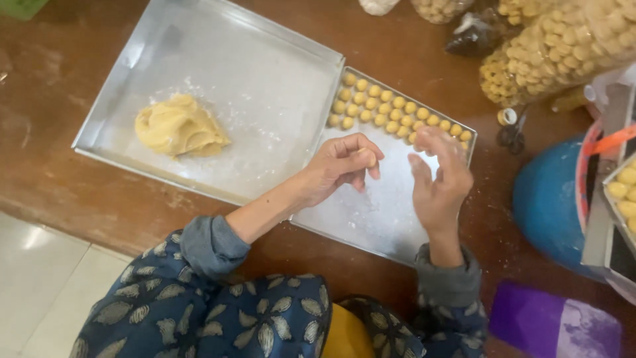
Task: Shaping dough into small balls and arranging them on a baking tray
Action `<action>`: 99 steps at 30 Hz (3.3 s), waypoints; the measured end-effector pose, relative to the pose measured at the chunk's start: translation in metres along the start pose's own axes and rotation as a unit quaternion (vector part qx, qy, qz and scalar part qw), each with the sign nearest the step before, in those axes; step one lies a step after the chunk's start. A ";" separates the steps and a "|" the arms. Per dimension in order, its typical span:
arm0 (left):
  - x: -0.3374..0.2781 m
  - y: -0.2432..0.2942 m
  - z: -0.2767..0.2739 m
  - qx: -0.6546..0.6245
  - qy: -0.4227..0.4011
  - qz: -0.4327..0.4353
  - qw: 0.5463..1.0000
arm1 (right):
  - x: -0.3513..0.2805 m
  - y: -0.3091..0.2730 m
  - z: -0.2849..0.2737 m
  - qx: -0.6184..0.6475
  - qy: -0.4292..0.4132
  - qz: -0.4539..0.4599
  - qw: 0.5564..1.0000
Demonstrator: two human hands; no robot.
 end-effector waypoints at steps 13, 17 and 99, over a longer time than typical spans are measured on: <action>-0.067 0.038 0.034 0.090 -0.228 -0.026 0.969 | 0.047 -0.079 0.235 0.138 -0.318 -0.086 0.934; -0.077 0.052 0.029 0.060 -0.235 -0.009 0.970 | 0.042 -0.120 0.286 0.081 -0.295 -0.203 0.930; 0.002 -0.057 -0.013 0.160 0.040 -0.057 0.985 | -0.068 0.057 0.015 0.077 -0.296 0.185 0.934</action>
Point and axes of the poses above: each hand's wrist, its own x-axis towards the middle knuckle, its own z-axis out of the palm, y = z × x, the point moved 7 cm from there along x, towards the middle knuckle, and after that the axes turned 1 degree about -x, right-handed, at the moved point
